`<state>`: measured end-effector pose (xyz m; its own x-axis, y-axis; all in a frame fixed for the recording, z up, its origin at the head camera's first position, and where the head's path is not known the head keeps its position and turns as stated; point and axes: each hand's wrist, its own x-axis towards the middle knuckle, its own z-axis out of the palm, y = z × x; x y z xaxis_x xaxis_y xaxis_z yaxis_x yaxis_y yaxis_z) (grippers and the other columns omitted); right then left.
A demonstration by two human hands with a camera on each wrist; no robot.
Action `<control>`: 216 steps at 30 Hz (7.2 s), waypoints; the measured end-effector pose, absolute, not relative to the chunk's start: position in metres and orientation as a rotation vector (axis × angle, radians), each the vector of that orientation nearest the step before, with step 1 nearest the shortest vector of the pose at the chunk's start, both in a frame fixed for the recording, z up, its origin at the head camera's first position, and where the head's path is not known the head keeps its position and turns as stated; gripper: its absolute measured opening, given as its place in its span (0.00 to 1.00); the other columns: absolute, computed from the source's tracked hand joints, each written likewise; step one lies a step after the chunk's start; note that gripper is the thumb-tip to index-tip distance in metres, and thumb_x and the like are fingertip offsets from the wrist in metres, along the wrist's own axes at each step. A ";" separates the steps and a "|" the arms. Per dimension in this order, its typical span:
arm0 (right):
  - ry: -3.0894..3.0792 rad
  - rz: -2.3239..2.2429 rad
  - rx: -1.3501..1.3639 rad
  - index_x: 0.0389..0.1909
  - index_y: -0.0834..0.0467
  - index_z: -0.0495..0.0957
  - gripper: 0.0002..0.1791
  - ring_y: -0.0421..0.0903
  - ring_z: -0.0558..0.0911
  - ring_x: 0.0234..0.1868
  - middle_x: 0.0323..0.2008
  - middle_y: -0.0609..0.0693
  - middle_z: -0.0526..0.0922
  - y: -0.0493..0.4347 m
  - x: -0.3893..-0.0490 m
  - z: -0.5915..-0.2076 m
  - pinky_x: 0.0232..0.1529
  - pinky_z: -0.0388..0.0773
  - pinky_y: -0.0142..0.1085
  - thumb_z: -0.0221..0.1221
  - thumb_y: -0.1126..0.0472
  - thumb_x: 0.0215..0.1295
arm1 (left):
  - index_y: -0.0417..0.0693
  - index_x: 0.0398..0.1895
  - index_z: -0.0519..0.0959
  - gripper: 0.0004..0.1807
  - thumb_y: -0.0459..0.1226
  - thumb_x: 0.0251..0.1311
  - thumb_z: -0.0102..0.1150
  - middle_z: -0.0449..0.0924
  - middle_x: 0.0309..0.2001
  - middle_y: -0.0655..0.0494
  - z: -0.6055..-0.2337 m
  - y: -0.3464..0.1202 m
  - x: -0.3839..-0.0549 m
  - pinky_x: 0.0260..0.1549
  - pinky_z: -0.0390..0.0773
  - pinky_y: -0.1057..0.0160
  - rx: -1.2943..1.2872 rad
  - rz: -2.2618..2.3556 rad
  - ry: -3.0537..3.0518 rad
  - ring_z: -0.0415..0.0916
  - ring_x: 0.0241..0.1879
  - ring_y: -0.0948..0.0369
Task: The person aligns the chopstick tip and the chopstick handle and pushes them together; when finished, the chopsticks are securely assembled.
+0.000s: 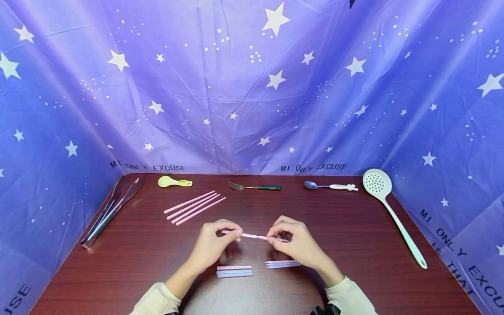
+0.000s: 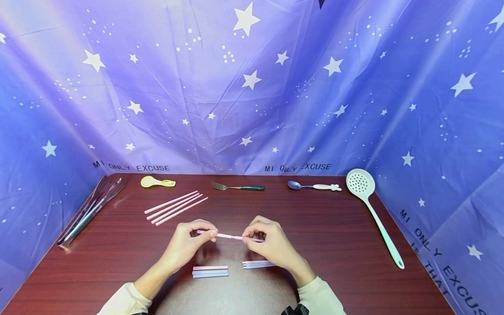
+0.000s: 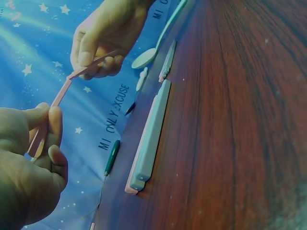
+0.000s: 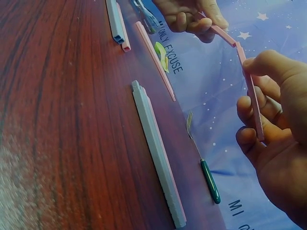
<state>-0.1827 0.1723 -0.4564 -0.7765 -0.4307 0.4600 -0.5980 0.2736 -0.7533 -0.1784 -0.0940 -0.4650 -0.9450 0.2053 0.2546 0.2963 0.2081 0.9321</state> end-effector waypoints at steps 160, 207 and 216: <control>-2.535 1.520 0.845 0.38 0.55 0.86 0.05 0.35 0.75 0.28 0.26 0.43 0.79 0.207 -0.179 -0.480 0.27 0.74 0.30 0.71 0.63 0.63 | 0.52 0.32 0.88 0.05 0.32 0.56 0.75 0.88 0.26 0.57 -0.509 -0.211 -0.202 0.29 0.74 0.80 -0.070 -1.296 -2.432 0.77 0.26 0.76; -2.697 1.265 0.965 0.32 0.40 0.83 0.08 0.38 0.72 0.29 0.28 0.36 0.77 0.207 -0.164 -0.498 0.31 0.67 0.24 0.74 0.53 0.59 | 0.53 0.29 0.84 0.14 0.26 0.44 0.78 0.76 0.26 0.63 -0.515 -0.197 -0.197 0.29 0.65 0.75 -0.254 -1.007 -2.290 0.68 0.25 0.68; -2.721 1.235 0.938 0.32 0.41 0.83 0.09 0.33 0.70 0.29 0.28 0.35 0.77 0.207 -0.166 -0.501 0.31 0.67 0.23 0.75 0.55 0.58 | 0.59 0.34 0.87 0.11 0.34 0.50 0.77 0.80 0.31 0.74 -0.514 -0.145 -0.170 0.35 0.75 0.72 -0.685 -1.183 -2.462 0.74 0.33 0.72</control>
<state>-0.1658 0.2065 -0.5006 -0.8205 -0.5168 0.2444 -0.5243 0.5097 -0.6821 -0.1698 -0.1446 -0.5138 -0.8323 0.2797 0.4786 0.5485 0.5414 0.6372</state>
